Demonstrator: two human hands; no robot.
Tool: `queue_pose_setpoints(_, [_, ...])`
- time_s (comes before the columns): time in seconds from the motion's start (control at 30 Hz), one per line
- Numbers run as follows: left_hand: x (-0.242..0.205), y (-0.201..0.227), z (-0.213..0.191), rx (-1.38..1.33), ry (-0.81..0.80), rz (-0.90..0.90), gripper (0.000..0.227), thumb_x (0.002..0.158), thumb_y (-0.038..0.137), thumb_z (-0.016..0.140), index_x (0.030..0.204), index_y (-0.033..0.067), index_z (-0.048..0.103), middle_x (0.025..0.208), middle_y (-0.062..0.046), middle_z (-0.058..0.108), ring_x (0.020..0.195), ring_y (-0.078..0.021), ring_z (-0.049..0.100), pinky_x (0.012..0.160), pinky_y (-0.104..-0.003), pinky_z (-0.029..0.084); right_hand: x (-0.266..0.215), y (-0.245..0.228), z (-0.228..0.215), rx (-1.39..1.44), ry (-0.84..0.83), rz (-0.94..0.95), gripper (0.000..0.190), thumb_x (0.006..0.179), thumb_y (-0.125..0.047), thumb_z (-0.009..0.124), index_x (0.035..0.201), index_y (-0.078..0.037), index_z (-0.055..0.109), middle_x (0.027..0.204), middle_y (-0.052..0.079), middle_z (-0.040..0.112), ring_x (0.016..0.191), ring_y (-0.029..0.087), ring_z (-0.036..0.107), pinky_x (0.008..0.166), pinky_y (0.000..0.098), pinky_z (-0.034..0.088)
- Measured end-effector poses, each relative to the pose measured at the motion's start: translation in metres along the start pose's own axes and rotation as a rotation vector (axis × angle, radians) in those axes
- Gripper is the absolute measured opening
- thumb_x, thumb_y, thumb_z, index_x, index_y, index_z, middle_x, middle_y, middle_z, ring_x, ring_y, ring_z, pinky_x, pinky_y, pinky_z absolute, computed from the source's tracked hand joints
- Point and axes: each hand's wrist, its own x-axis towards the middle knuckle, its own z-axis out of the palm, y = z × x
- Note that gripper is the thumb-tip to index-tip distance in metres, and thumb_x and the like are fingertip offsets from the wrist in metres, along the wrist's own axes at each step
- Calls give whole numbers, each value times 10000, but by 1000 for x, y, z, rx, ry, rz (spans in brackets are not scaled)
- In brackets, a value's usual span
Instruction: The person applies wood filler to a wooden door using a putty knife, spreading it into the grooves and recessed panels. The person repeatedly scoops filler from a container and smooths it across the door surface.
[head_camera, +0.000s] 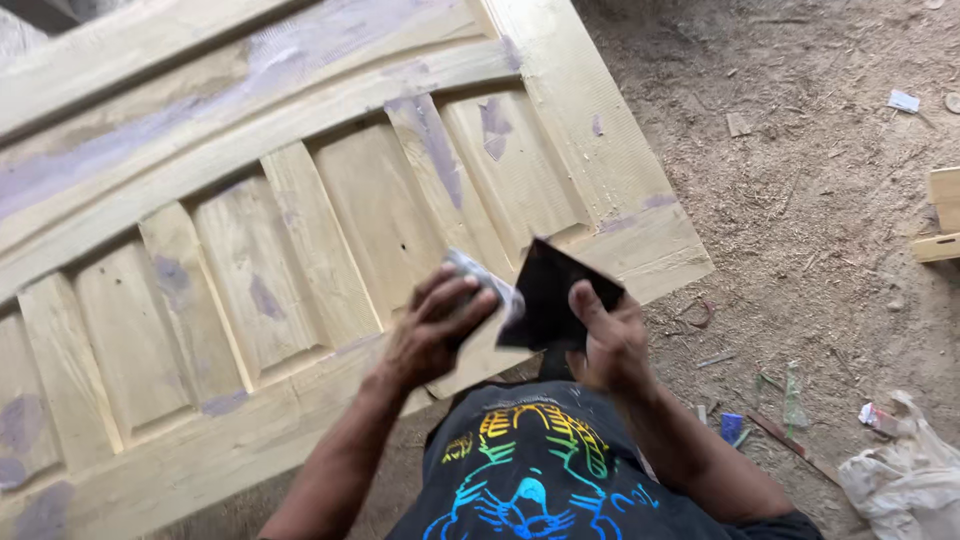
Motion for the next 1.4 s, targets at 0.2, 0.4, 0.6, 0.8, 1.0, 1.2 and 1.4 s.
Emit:
queue_pose_setpoints(0.2, [12, 6, 47, 78, -165, -319, 498, 872, 60, 699, 1357, 168, 688, 1381, -45, 632, 1343, -294, 539, 1098, -469, 494, 64, 2, -47, -577, -193, -56, 359, 1049, -214, 605, 1317, 21, 646, 1125, 78, 723, 1024, 146, 657, 894, 265, 556])
queue_pose_setpoints(0.4, [-1, -11, 102, 215, -322, -711, 366, 1030, 133, 585, 1370, 250, 652, 1383, -13, 645, 1343, -253, 544, 1108, -424, 491, 160, -2, -142, -159, 77, -270, 234, 1118, -199, 624, 1167, 29, 636, 1016, 62, 643, 928, 172, 617, 865, 253, 575])
queue_pose_setpoints(0.6, [-20, -24, 173, 469, -377, -887, 512, 899, 123, 537, 1397, 219, 602, 1391, -74, 617, 1317, -308, 514, 1082, -475, 421, 191, 10, -273, -786, 336, 33, 258, 1104, -274, 603, 1155, -22, 578, 1004, 37, 594, 789, 111, 590, 597, 225, 569])
queue_pose_setpoints(0.8, [-6, -27, 189, 447, -572, -1046, 457, 961, 167, 559, 1393, 303, 618, 1453, -39, 561, 1335, -266, 497, 1115, -475, 422, 184, 35, -336, -929, 435, 98, 337, 1133, -330, 605, 1183, -4, 543, 1004, 64, 600, 730, 107, 593, 564, 235, 552])
queue_pose_setpoints(1.0, [8, -14, 187, 438, -691, -1085, 522, 925, 69, 528, 1387, 294, 622, 1457, 8, 558, 1330, -230, 511, 1070, -466, 454, 156, 14, -334, -974, 349, 188, 342, 1131, -363, 594, 1011, -43, 607, 845, 20, 625, 612, 96, 561, 486, 263, 471])
queue_pose_setpoints(1.2, [-19, -28, 167, 506, -489, -1097, 524, 863, 63, 549, 1332, 269, 660, 1407, -20, 586, 1255, -262, 567, 1017, -449, 488, 158, -10, -314, -965, 445, 411, 387, 1091, -419, 585, 960, -58, 544, 734, 22, 521, 494, 141, 455, 349, 305, 367])
queue_pose_setpoints(1.4, [-17, -44, 151, 430, -437, -1099, 537, 879, 40, 504, 1343, 257, 666, 1365, -5, 621, 1238, -311, 582, 1020, -457, 506, 174, -16, -300, -719, 449, 313, 248, 1075, -328, 627, 979, -102, 595, 800, -58, 571, 577, 45, 498, 376, 222, 304])
